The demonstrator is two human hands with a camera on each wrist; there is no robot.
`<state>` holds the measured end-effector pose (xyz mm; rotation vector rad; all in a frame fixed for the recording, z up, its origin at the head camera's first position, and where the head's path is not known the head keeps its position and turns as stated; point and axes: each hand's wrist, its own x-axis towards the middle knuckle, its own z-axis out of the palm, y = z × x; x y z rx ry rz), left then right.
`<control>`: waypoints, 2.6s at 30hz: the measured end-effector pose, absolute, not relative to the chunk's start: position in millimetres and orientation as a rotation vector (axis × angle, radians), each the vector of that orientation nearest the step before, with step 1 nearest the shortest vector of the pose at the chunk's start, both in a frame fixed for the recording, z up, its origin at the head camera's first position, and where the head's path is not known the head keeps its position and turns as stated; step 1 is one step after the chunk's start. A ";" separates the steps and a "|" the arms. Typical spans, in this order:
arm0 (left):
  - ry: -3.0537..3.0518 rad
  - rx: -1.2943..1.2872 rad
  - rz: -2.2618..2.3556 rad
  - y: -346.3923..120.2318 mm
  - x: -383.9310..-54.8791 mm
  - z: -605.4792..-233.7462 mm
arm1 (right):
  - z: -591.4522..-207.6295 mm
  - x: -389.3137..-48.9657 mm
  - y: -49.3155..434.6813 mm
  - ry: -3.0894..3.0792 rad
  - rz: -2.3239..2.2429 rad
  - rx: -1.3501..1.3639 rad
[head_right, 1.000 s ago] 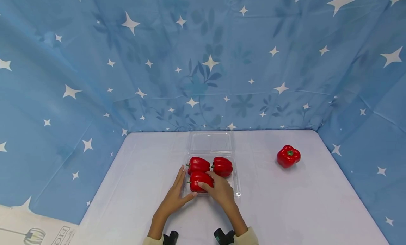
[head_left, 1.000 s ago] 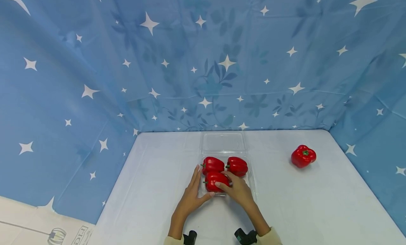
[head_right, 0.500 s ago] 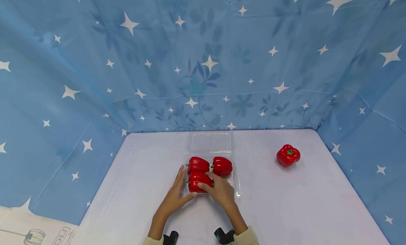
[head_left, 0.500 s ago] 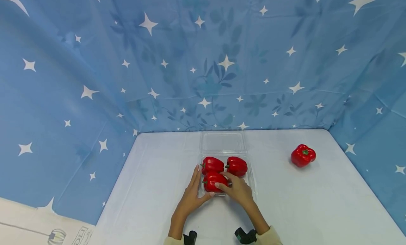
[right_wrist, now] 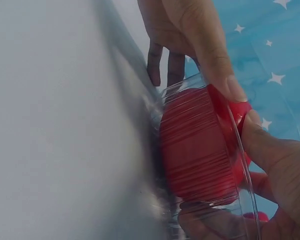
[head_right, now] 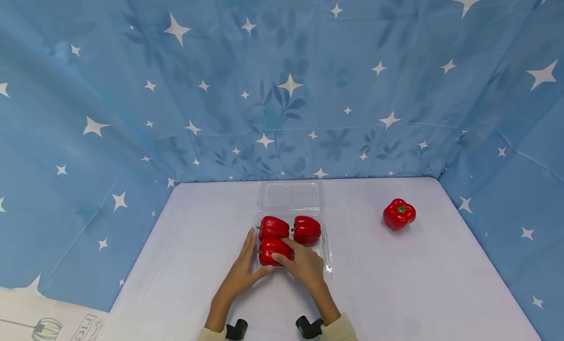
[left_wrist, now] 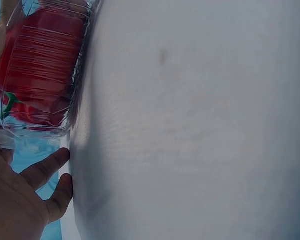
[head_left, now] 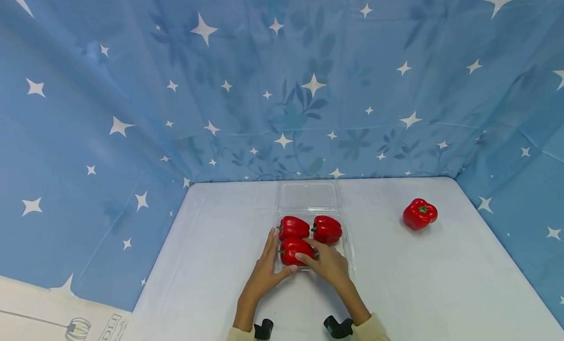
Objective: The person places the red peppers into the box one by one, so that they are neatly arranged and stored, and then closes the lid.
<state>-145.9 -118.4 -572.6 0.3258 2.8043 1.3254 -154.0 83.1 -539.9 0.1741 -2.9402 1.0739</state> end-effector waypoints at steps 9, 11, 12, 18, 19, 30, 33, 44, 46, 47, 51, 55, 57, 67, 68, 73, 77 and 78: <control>2.803 0.330 1.339 -117.4 -145.7 -574.2 | -540.9 -151.1 80.4 -2.923 0.970 0.179; 2.804 0.328 1.335 -117.3 -145.6 -574.0 | -540.3 -150.5 79.9 -2.920 0.946 0.182; 2.806 0.330 1.333 -117.3 -145.7 -573.8 | -540.2 -150.5 79.5 -2.918 0.934 0.188; 2.801 0.335 1.350 -117.7 -146.0 -571.7 | -542.9 -150.6 78.4 -2.896 0.905 0.199; 2.795 0.336 1.358 -117.9 -146.0 -571.5 | -543.7 -150.6 78.6 -2.891 0.902 0.196; 2.790 0.323 1.368 -118.8 -146.5 -574.2 | -543.8 -150.1 82.0 -2.893 0.999 0.192; 2.790 0.328 1.365 -118.9 -146.2 -574.7 | -544.4 -149.9 82.7 -2.896 1.017 0.188; 2.802 0.331 1.355 -118.7 -146.7 -574.6 | -543.2 -150.9 84.4 -2.884 1.102 0.189; 2.802 0.329 1.354 -118.6 -146.7 -575.1 | -542.2 -150.9 84.4 -2.884 1.112 0.183; 2.802 0.330 1.354 -118.4 -146.7 -575.1 | -542.0 -150.9 84.5 -2.884 1.113 0.184; 2.801 0.328 1.354 -118.2 -146.4 -574.9 | -540.9 -150.3 85.0 -2.886 1.123 0.189; 2.797 0.322 1.365 -117.7 -146.0 -574.9 | -539.6 -149.7 86.0 -2.890 1.141 0.196; 2.800 0.323 1.370 -117.6 -145.9 -575.3 | -538.7 -149.4 86.7 -2.887 1.158 0.201; 2.798 0.319 1.377 -117.2 -146.3 -574.9 | -536.6 -148.8 88.7 -2.903 1.193 0.228; 2.797 0.318 1.375 -117.4 -146.4 -575.0 | -536.3 -148.9 88.8 -2.901 1.198 0.232; 2.796 0.312 1.367 -117.4 -146.1 -574.5 | -532.5 -148.5 91.0 -2.881 1.249 0.235; 2.794 0.309 1.370 -117.8 -145.3 -573.1 | -530.3 -147.0 93.3 -2.879 1.257 0.204; 2.792 0.303 1.366 -117.8 -145.3 -572.7 | -529.6 -146.4 93.8 -2.881 1.252 0.194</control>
